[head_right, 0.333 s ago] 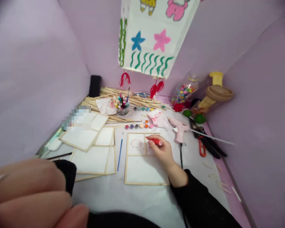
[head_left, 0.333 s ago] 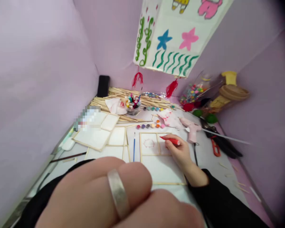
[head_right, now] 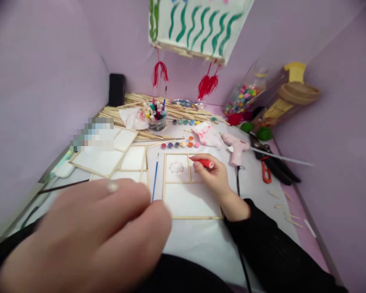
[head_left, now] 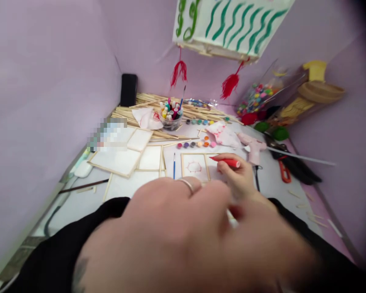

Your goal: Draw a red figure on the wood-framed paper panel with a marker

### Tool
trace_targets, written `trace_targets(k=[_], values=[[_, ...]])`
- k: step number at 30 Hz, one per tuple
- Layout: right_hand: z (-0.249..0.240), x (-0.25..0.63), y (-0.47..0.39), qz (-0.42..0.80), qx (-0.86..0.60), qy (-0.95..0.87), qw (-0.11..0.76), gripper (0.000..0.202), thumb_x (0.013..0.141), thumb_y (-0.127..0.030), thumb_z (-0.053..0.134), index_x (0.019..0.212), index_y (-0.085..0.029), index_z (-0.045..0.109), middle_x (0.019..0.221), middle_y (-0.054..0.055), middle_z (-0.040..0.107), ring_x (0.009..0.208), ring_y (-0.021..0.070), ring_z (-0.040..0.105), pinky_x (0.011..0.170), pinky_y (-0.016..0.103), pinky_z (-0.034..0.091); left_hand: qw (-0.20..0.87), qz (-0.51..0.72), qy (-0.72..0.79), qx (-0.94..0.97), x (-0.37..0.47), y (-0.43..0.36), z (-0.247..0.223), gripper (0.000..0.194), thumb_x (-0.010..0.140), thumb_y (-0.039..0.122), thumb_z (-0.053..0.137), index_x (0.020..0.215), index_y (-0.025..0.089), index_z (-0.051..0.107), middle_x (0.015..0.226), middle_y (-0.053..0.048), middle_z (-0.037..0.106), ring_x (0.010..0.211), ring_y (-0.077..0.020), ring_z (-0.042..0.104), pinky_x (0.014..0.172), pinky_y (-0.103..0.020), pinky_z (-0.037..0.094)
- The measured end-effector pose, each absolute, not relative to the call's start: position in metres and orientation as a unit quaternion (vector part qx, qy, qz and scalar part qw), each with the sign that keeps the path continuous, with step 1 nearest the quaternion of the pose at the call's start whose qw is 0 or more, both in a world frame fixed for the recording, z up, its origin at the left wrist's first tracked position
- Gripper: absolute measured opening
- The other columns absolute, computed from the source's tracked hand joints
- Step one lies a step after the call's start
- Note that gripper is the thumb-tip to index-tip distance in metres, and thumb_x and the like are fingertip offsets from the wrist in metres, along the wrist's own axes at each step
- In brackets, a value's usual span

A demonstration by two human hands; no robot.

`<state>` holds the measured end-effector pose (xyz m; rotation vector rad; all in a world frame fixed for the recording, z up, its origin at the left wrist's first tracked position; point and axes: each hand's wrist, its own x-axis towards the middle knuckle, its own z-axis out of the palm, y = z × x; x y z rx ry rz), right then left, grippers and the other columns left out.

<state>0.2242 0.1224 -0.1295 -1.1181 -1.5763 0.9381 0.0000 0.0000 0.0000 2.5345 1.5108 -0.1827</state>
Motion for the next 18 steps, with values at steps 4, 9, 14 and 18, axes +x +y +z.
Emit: trace_targets(k=[4, 9, 14, 18], values=[[-0.131, 0.224, 0.124, 0.389, -0.462, -0.61, 0.513, 0.014, 0.081, -0.03, 0.066, 0.089, -0.019, 0.071, 0.079, 0.003, 0.068, 0.061, 0.0144, 0.061, 0.057, 0.028, 0.051, 0.105, -0.103, 0.455, 0.878, -0.007, 0.019, -0.048, 0.024, 0.087, 0.012, 0.044, 0.099, 0.025, 0.06, 0.077, -0.001, 0.061, 0.063, -0.0191, 0.059, 0.056, -0.034, 0.048], [-0.134, 0.221, 0.127, 0.415, -0.461, -0.587, 0.521, 0.014, 0.081, -0.03, 0.067, 0.089, -0.019, 0.071, 0.068, 0.0, 0.064, 0.057, 0.0129, 0.057, 0.054, 0.027, 0.047, 0.124, -0.158, 0.507, 0.838, -0.021, 0.025, -0.091, 0.027, 0.092, 0.026, 0.054, 0.118, 0.021, 0.057, 0.084, -0.005, 0.064, 0.077, -0.0226, 0.064, 0.062, -0.032, 0.05], [-0.137, 0.222, 0.129, 0.413, -0.488, -0.578, 0.507, 0.017, 0.08, -0.033, 0.066, 0.088, -0.019, 0.071, 0.079, 0.004, 0.067, 0.058, 0.0135, 0.059, 0.054, 0.028, 0.049, 0.107, -0.145, 0.515, 0.838, -0.024, 0.042, -0.095, 0.034, 0.094, 0.028, 0.049, 0.127, 0.021, 0.055, 0.082, -0.006, 0.063, 0.077, -0.0238, 0.063, 0.061, -0.032, 0.049], [-0.137, 0.224, 0.129, 0.424, -0.491, -0.577, 0.496, 0.015, 0.08, -0.032, 0.068, 0.089, -0.021, 0.072, 0.083, 0.004, 0.069, 0.062, 0.0141, 0.06, 0.056, 0.027, 0.05, 0.092, -0.126, 0.537, 0.829, -0.035, 0.049, -0.104, 0.034, 0.093, 0.028, 0.049, 0.123, 0.016, 0.059, 0.081, -0.009, 0.064, 0.076, -0.0243, 0.064, 0.061, -0.032, 0.049]])
